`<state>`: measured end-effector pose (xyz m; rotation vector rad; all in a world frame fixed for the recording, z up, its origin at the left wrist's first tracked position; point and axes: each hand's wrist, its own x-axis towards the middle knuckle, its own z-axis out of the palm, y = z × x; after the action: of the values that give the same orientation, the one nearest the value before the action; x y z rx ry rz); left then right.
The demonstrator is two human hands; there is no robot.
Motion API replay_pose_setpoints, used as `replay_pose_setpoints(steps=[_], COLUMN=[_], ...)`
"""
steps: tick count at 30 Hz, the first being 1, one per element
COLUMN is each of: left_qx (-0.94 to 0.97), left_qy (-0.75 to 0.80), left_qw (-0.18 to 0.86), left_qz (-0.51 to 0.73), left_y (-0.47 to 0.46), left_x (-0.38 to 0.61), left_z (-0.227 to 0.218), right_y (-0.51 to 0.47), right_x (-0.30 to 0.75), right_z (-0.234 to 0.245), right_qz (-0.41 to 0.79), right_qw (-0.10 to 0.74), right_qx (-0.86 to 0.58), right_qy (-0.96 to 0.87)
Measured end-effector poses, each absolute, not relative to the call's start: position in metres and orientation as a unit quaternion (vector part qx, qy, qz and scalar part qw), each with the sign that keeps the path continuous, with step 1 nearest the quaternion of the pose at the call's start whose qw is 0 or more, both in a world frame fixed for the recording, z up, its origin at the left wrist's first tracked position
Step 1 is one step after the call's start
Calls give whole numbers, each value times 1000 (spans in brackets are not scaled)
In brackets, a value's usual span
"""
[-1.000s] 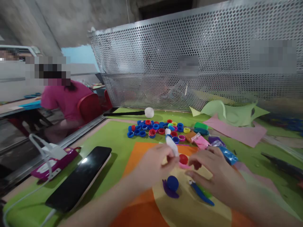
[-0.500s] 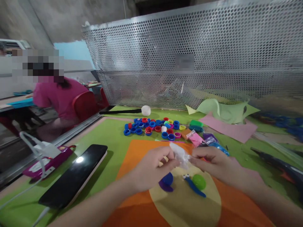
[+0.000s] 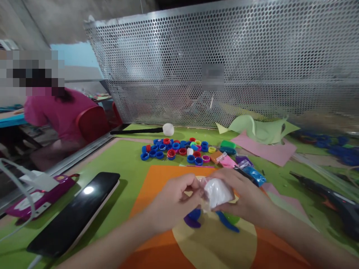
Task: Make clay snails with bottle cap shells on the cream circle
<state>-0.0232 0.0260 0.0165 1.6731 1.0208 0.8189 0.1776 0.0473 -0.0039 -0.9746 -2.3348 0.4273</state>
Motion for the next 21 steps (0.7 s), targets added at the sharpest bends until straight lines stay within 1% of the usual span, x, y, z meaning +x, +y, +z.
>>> replay_pose_setpoints(steps=[2, 4, 7, 9, 14, 17, 21], left_qx=[681, 683, 710, 737, 775, 795, 815], left_qy=[424, 434, 441, 418, 368, 342, 338], left_qw=[486, 462, 354, 278, 166, 133, 141], left_qz=[347, 362, 420, 453, 486, 483, 449], left_y=[27, 27, 26, 24, 25, 25, 27], left_x=[-25, -26, -26, -26, -26, -26, -29], left_z=[17, 18, 17, 16, 12, 9, 7], right_y=[45, 42, 39, 38, 39, 39, 38], right_x=[176, 174, 172, 172, 170, 170, 170], right_z=[-2, 0, 3, 4, 4, 2, 2], right_qz=[161, 163, 159, 152, 138, 142, 154], right_qw=[305, 326, 346, 347, 359, 364, 361], right_qx=[-370, -367, -366, -376, -393, -382, -372], right_qy=[-863, -856, -849, -846, -835, -837, -841])
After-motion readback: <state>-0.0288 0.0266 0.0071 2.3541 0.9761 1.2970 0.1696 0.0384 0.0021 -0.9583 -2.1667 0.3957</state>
